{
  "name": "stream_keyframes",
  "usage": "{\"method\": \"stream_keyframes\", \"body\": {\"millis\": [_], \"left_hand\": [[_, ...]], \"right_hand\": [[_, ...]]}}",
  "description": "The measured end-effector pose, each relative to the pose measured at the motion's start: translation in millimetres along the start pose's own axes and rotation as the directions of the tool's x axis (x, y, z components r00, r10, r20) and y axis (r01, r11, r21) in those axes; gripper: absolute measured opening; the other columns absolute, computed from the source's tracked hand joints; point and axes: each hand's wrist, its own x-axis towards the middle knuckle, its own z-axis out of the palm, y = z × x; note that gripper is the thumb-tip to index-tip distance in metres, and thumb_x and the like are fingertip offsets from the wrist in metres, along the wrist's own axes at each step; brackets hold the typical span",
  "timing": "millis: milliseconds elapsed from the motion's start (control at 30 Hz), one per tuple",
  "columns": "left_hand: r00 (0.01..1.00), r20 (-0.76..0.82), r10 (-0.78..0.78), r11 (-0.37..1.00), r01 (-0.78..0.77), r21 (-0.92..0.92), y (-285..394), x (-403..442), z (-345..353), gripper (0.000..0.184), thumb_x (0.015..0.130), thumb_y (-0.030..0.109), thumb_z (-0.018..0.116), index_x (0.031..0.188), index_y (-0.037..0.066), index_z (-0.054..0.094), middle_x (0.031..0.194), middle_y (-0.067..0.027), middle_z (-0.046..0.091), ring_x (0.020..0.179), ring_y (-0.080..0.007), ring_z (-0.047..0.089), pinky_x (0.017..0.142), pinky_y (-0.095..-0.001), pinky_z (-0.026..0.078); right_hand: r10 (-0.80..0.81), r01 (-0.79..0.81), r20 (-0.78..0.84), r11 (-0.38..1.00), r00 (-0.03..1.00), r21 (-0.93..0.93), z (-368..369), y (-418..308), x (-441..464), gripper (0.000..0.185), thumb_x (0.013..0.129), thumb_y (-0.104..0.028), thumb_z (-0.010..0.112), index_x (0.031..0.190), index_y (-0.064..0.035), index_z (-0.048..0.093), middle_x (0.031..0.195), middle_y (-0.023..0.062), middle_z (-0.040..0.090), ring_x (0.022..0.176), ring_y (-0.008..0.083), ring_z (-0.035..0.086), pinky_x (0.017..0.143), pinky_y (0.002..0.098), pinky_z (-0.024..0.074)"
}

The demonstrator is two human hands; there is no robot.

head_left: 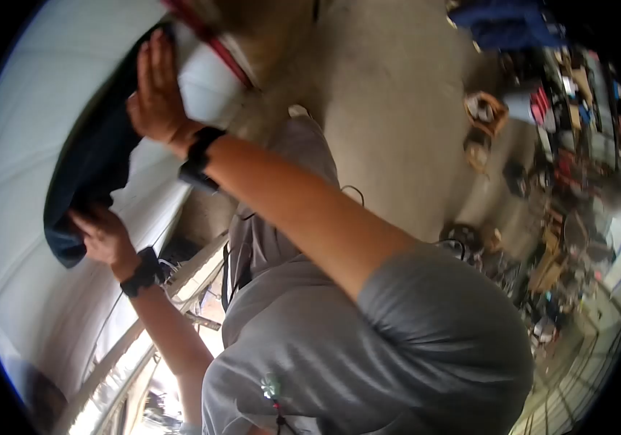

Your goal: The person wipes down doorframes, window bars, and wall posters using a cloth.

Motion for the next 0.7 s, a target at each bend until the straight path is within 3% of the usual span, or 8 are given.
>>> {"method": "stream_keyframes", "body": {"millis": [33, 200, 400, 433, 500, 600, 633, 700], "left_hand": [[0.999, 0.039, -0.031, 0.999, 0.032, -0.034, 1.3, -1.4, 4.1, 0.039, 0.085, 0.021, 0.061, 0.114, -0.005, 0.055, 0.103, -0.0198, 0.063, 0.069, -0.0302, 0.064, 0.057, -0.0353, 0.053], [0.993, 0.081, 0.087, 0.995, -0.083, -0.054, -13.3, -35.1, 4.8, 0.043, 0.084, 0.024, 0.061, 0.119, 0.002, 0.053, 0.102, -0.0196, 0.063, 0.077, -0.0317, 0.065, 0.059, -0.0375, 0.053], [0.986, 0.166, 0.006, 1.0, -0.008, 0.011, -24.0, -23.9, 8.8, 0.059, 0.079, 0.034, 0.064, 0.128, 0.005, 0.047, 0.122, -0.0233, 0.051, 0.087, -0.0404, 0.062, 0.068, -0.0468, 0.051], [0.995, 0.065, 0.079, 0.997, -0.078, -0.025, -26.7, 0.0, 4.9, 0.064, 0.079, 0.031, 0.065, 0.131, 0.001, 0.042, 0.124, -0.0253, 0.048, 0.095, -0.0433, 0.057, 0.074, -0.0482, 0.049], [0.951, -0.223, 0.214, 0.968, -0.237, -0.081, -16.5, 49.8, -7.8, 0.072, 0.078, 0.026, 0.067, 0.135, -0.003, 0.033, 0.128, -0.0285, 0.042, 0.107, -0.0457, 0.047, 0.084, -0.0525, 0.041], [0.878, -0.442, 0.185, 0.927, -0.306, -0.219, -4.4, 104.3, -20.7, 0.081, 0.08, 0.029, 0.064, 0.137, -0.009, 0.021, 0.133, -0.0357, 0.025, 0.115, -0.0507, 0.033, 0.096, -0.0601, 0.021], [0.913, -0.377, 0.157, 0.963, -0.227, -0.148, -1.7, 101.8, -18.3, 0.081, 0.081, 0.032, 0.062, 0.137, -0.009, 0.021, 0.132, -0.0363, 0.026, 0.115, -0.0515, 0.033, 0.096, -0.0605, 0.02], [0.968, -0.243, 0.063, 0.998, -0.059, 0.023, 5.6, 84.3, -12.9, 0.081, 0.083, 0.038, 0.058, 0.137, -0.01, 0.02, 0.13, -0.0374, 0.027, 0.114, -0.0531, 0.032, 0.097, -0.0611, 0.02]], "right_hand": [[0.138, -0.138, 0.071, 0.99, 0.988, 0.0, 4.4, -2.9, -12.1, 0.073, 0.076, -0.011, 0.047, 0.137, 0.0109, 0.015, 0.146, 0.0291, 0.007, 0.134, 0.0455, 0.011, 0.111, 0.0475, 0.0143], [0.381, -0.391, 0.103, 0.914, 0.919, 0.104, 5.8, -18.8, -71.9, 0.071, 0.079, -0.009, 0.044, 0.139, 0.0102, 0.01, 0.146, 0.0289, 0.004, 0.137, 0.0419, 0.006, 0.112, 0.0436, 0.0128], [0.325, -0.357, 0.176, 0.912, 0.929, 0.199, -5.4, -23.0, -48.9, 0.086, 0.074, -0.001, 0.053, 0.139, 0.0087, -0.001, 0.145, 0.0311, -0.005, 0.136, 0.044, -0.002, 0.112, 0.0422, 0.0105], [0.235, -0.258, 0.149, 0.952, 0.961, 0.165, -4.9, -22.5, -31.0, 0.096, 0.07, 0.0, 0.058, 0.14, 0.0062, -0.007, 0.145, 0.0299, -0.008, 0.136, 0.0447, -0.005, 0.112, 0.044, 0.0098], [0.084, -0.055, -0.131, 0.975, 0.988, 0.214, 7.8, -34.5, 8.5, 0.088, 0.071, -0.004, 0.061, 0.139, 0.0088, 0.008, 0.145, 0.0307, 0.002, 0.135, 0.0466, 0.002, 0.11, 0.0506, 0.0112], [-0.104, 0.169, -0.267, 0.957, 0.958, 0.236, -1.6, -74.7, 60.5, 0.059, 0.069, -0.011, 0.065, 0.121, 0.0066, 0.044, 0.133, 0.0301, 0.03, 0.126, 0.0457, 0.027, 0.105, 0.057, 0.0202], [-0.145, 0.232, -0.366, 0.951, 0.919, 0.205, 3.1, -84.1, 69.6, 0.048, 0.067, -0.012, 0.067, 0.111, 0.0046, 0.056, 0.126, 0.0291, 0.042, 0.121, 0.0437, 0.038, 0.103, 0.0573, 0.0254], [-0.21, 0.295, -0.381, 0.939, 0.901, 0.179, 3.4, -80.8, 65.9, 0.043, 0.068, -0.011, 0.066, 0.107, 0.0031, 0.058, 0.122, 0.0259, 0.047, 0.116, 0.0425, 0.043, 0.099, 0.056, 0.0321]]}}
